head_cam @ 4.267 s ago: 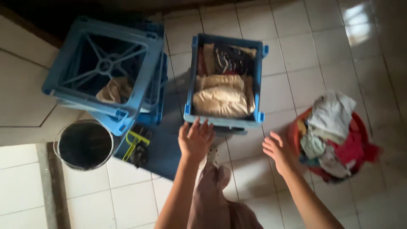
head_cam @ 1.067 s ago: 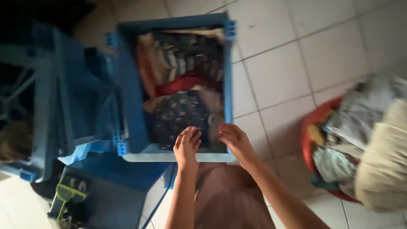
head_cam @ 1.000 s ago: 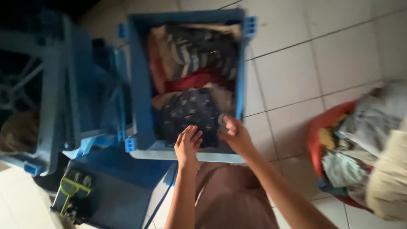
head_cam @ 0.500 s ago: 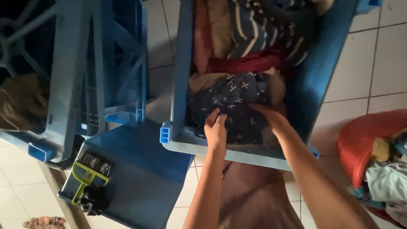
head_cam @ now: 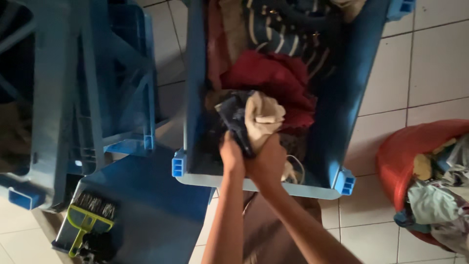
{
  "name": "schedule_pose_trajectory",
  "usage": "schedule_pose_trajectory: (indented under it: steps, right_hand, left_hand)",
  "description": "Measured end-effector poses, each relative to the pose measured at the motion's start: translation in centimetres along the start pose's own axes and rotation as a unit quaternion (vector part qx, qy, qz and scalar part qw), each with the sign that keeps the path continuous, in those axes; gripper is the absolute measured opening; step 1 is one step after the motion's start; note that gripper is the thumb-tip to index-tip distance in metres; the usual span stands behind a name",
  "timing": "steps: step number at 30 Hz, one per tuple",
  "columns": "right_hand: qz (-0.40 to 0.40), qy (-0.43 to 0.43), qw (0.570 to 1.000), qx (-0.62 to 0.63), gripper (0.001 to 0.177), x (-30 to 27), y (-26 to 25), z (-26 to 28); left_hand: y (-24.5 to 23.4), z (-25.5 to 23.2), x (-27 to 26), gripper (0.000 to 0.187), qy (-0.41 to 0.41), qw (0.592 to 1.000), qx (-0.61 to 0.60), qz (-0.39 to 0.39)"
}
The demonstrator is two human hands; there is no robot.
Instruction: The person wipes a blue plastic frame with a cloth and then sorts clothing from blue crates into a red basket.
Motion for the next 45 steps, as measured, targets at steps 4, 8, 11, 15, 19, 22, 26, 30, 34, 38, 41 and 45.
schedule_pose_trajectory:
  steps: [4, 8, 11, 15, 19, 22, 26, 30, 34, 38, 41, 45]
  right_hand:
    - [-0.053, -0.024, 0.998, 0.036, 0.075, 0.3, 0.1, -0.3]
    - [-0.073, 0.004, 0.997, -0.026, 0.091, 1.4, -0.1, -2.9]
    - [-0.128, -0.037, 0.988, -0.079, 0.101, 1.3, -1.5, -5.6]
    - [-0.038, 0.165, 0.982, 0.084, 0.094, 2.9, -2.8, -10.3]
    - [-0.129, 0.001, 0.989, 0.068, 0.083, 4.1, -3.6, -8.7]
    - [-0.242, -0.262, 0.929, -0.102, 0.080, 0.9, -3.6, -3.8]
    - [-0.032, -0.310, 0.943, -0.119, 0.037, 0.7, -0.9, -1.3]
    - [0.212, -0.200, 0.957, 0.004, 0.032, 3.4, 3.3, -3.6]
    - [0.238, -0.141, 0.958, 0.074, 0.042, 4.2, 5.0, -5.8]
    - [0.261, -0.149, 0.936, 0.184, 0.085, 2.4, 7.0, -5.2]
    - [0.167, -0.215, 0.941, 0.202, 0.066, 1.4, 7.1, -5.2]
    - [0.109, 0.022, 0.889, 0.444, 0.041, 3.0, 7.5, -9.5]
  left_hand:
    - [-1.3, 0.3, -0.4, 0.036, -0.040, 0.998, -0.048, 0.000]
    - [-0.3, -0.8, -1.3, 0.036, 0.038, 0.998, 0.037, 0.024]
    - [-0.1, -3.0, -2.2, 0.045, 0.127, 0.971, 0.201, -0.019]
    - [-0.6, -5.0, -2.3, 0.068, 0.156, 0.926, 0.322, -0.118]
    - [-2.1, -4.1, -0.2, 0.089, 0.040, 0.926, 0.328, -0.180]
    - [-1.8, -2.0, 1.6, 0.098, 0.021, 0.934, 0.281, -0.220]
    - [-2.7, 0.6, 3.1, 0.093, -0.002, 0.950, 0.194, -0.244]
    - [-3.2, 1.0, 3.8, 0.089, 0.000, 0.961, 0.091, -0.261]
    - [-2.9, -1.5, 2.4, 0.086, 0.007, 0.962, 0.024, -0.273]
    - [-1.7, -8.0, -2.3, 0.055, -0.011, 0.980, 0.136, -0.143]
    - [0.8, -12.2, -8.0, 0.040, 0.093, 0.955, 0.283, -0.009]
    - [1.6, -12.5, -8.2, 0.033, 0.149, 0.961, 0.217, 0.090]
Point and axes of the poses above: each hand's wrist, its own x-axis towards the middle knuckle, its own y-axis out of the palm, z = x × y, the point moved 3 cm from there along x, towards the middle knuckle, and after that the axes turned 11 degrees about z, right-handed, at the moved point
